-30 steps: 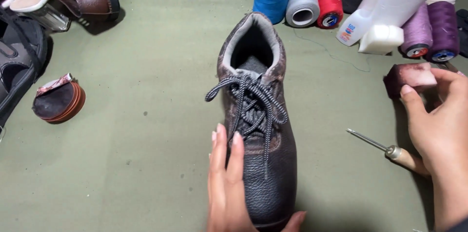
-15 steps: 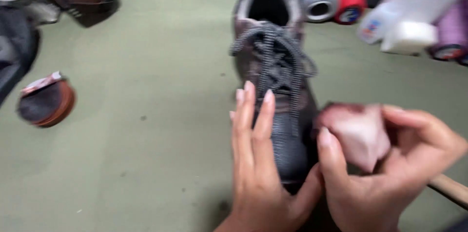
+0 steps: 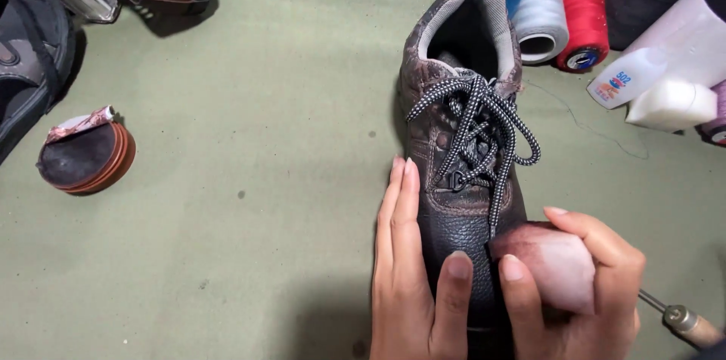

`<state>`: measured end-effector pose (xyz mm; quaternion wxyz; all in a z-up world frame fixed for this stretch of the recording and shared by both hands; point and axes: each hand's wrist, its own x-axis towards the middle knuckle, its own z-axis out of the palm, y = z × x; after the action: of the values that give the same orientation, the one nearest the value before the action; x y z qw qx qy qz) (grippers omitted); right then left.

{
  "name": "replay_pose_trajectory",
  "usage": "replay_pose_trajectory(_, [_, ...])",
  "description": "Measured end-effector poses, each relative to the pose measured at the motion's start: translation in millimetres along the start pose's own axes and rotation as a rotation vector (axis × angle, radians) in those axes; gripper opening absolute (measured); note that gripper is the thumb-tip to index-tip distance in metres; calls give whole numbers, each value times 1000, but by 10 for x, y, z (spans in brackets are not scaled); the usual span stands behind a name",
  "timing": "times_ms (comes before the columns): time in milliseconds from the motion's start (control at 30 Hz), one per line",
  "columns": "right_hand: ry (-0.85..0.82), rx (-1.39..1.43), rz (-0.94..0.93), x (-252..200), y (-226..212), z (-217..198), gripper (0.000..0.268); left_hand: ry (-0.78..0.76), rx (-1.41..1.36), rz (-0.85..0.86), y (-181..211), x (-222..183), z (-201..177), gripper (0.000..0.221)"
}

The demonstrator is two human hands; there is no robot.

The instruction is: Applying shoe polish to a leather boot using a sponge at a repair bench.

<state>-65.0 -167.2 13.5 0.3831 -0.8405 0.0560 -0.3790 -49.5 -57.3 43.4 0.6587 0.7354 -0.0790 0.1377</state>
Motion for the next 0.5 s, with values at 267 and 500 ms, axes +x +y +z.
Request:
replay_pose_trajectory(267, [2,40,11,-17,71,9,43,-23,81,131,-189,-24,-8,76])
replay_pose_trajectory(500, [-76,120,-14,100,24,-59,32,-23,143,149,-268,-60,20,60])
